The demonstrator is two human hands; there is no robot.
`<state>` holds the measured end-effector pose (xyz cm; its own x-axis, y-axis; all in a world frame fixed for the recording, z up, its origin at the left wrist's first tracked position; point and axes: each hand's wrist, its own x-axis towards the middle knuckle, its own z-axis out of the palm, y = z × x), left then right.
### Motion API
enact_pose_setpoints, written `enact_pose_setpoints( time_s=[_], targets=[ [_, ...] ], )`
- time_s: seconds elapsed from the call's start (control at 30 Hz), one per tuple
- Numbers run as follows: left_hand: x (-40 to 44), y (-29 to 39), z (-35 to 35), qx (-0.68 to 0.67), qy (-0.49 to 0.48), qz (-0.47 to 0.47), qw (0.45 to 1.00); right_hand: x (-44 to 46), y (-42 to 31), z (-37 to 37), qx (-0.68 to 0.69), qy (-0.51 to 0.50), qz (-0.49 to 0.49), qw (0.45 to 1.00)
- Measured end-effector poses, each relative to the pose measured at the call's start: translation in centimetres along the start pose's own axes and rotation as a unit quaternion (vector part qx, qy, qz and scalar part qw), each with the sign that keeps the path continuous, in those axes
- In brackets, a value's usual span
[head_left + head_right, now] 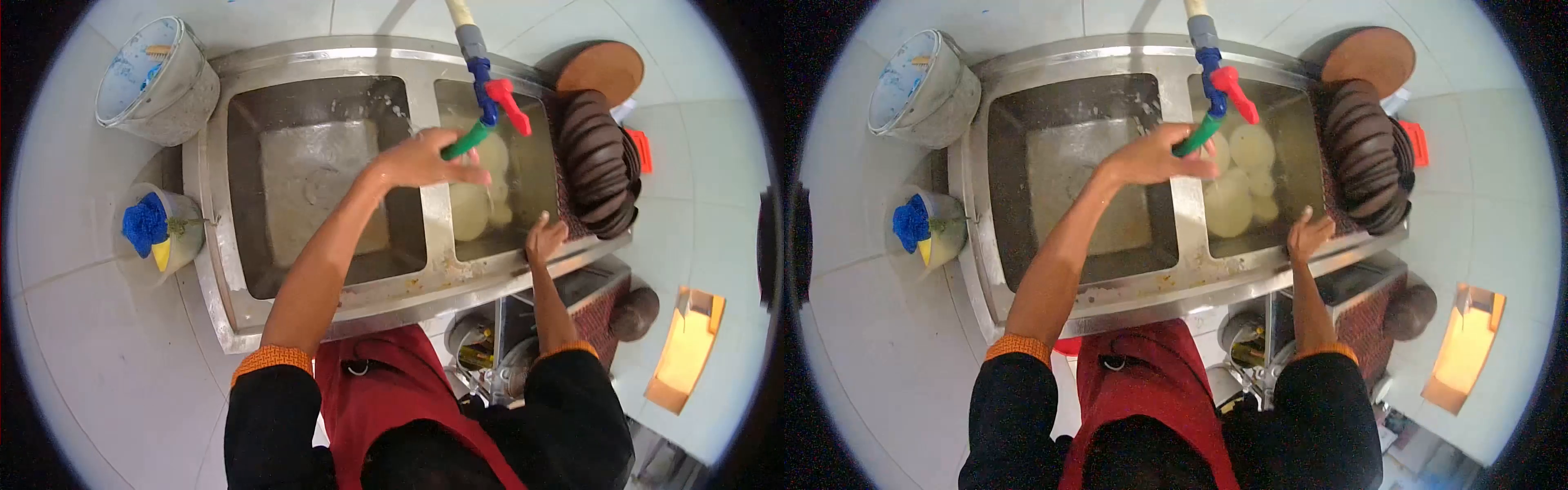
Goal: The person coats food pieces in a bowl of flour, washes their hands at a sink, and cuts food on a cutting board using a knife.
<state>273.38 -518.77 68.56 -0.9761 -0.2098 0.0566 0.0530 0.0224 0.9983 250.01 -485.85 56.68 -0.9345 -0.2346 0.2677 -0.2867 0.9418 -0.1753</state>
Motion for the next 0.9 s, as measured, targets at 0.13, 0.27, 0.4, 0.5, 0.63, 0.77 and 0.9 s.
enact_pose_setpoints(
  time_s=[0.13,0.27,0.4,0.5,0.63,0.77,0.9],
  targets=[
    [1.5,-0.1,2.5,0.067,0.041,-0.014,0.997,-10.2,-5.9,-0.1,0.036,-0.037,0.113,0.992],
    [1.0,-0.1,2.9,0.066,0.111,-0.04,0.991,-21.9,-19.4,-3.7,0.086,-0.137,-0.086,0.983],
    [-0.6,1.3,2.4,0.09,0.164,-0.071,0.98,-20.7,-17.1,-4.8,0.221,-0.155,-0.3,0.915],
    [-2.1,1.6,2.2,0.072,0.154,-0.078,0.982,-18.3,-16.3,-5.6,0.136,-0.239,-0.384,0.881],
    [-4.2,1.3,2.1,0.072,0.157,-0.074,0.982,-24.3,-23.5,-1.5,0.451,-0.357,-0.287,0.766],
    [-5.9,1.8,1.9,0.082,0.116,-0.122,0.982,-20.2,-29.3,7.7,0.708,-0.511,0.188,0.449],
    [-7.4,3.3,1.7,0.083,0.135,-0.114,0.981,-17.9,-31.9,6.2,0.701,-0.616,0.157,0.324]
  ],
)
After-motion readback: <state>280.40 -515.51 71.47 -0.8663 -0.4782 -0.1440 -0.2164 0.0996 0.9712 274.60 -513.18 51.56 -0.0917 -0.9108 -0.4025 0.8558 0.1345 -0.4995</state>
